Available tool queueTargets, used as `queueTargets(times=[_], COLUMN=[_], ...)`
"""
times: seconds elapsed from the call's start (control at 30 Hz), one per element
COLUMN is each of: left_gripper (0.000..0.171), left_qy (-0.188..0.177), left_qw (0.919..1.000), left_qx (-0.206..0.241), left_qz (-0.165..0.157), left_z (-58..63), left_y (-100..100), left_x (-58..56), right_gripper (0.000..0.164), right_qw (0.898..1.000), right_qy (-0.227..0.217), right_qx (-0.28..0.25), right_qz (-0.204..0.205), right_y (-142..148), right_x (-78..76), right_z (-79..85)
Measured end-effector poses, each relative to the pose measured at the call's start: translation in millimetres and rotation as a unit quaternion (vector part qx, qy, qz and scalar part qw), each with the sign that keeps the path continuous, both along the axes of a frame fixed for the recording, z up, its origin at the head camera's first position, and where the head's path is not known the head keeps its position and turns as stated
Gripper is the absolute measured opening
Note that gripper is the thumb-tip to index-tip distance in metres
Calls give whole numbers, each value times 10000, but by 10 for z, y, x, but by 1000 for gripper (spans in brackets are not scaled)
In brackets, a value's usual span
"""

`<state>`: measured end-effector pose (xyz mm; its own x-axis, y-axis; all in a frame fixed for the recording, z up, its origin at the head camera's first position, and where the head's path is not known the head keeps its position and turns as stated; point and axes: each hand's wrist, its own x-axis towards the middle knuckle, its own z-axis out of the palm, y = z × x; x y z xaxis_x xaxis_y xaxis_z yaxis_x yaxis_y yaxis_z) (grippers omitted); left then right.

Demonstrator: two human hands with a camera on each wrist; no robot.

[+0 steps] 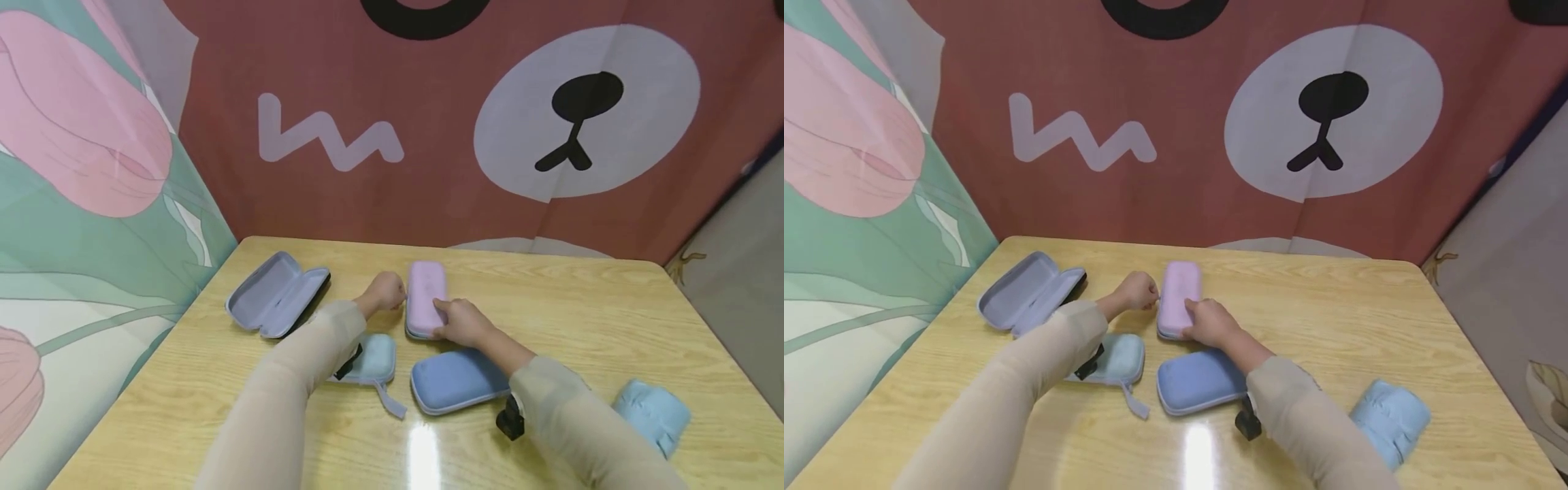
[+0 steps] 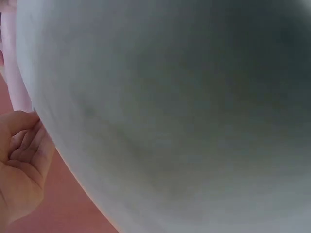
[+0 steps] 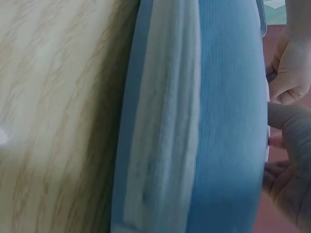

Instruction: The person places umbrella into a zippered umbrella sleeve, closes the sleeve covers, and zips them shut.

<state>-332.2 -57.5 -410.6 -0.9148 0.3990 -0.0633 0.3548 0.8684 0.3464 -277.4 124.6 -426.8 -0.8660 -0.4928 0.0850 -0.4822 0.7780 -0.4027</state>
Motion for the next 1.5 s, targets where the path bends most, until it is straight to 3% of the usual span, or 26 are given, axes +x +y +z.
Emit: queueTargets(times=[0.13,0.17,0.23,0.3,0.33,0.4,0.47,0.53,0.57,0.67,0.7,1.0,1.3,1.5], left_gripper=[33,32,30,30,30,29,27,23,23,22,22,21,20,20], left_qy=[139,326,105,16,20,-175,-44,-171,-133,-166,-215,-413,-407,-527], left_qw=[9998,9992,9996,9997,9997,9998,9999,9998,9999,9998,9996,9989,9991,9984], left_qx=[-52,-22,-40,3,-26,-54,23,-65,-9,140,159,202,-87,81], left_qz=[-164,-251,-247,-261,-235,-97,-120,15,6,-40,-14,-4,-112,-182], left_z=[-656,-843,-1073,-1026,-935,-621,-312,-60,-15,27,-27,-20,1,-17], left_y=[-110,-143,-161,-157,-136,-77,-38,8,8,-10,-20,-61,-117,-172], left_x=[-535,-670,-884,-870,-811,-591,-326,-130,-85,-50,-101,-99,-51,16], right_gripper=[59,55,50,48,48,52,59,63,65,67,67,69,69,68], right_qw=[9981,9964,9902,9838,9813,9805,9812,9812,9807,9787,9780,9733,9751,9789], right_qy=[327,531,1057,1453,1557,1482,1203,915,805,662,657,807,934,889], right_qx=[148,173,277,323,329,409,508,632,692,739,750,723,927,977], right_qz=[491,636,870,1003,1079,1221,1420,1577,1641,1795,1834,2022,1783,1557], right_y=[9,14,18,23,26,33,44,55,59,65,66,54,1,-16], right_x=[38,42,32,2,-19,-69,-119,-159,-175,-198,-200,-200,-159,-127], right_z=[-41,-53,-75,-81,-79,-65,-42,-20,-13,-13,-18,-56,-36,-44])
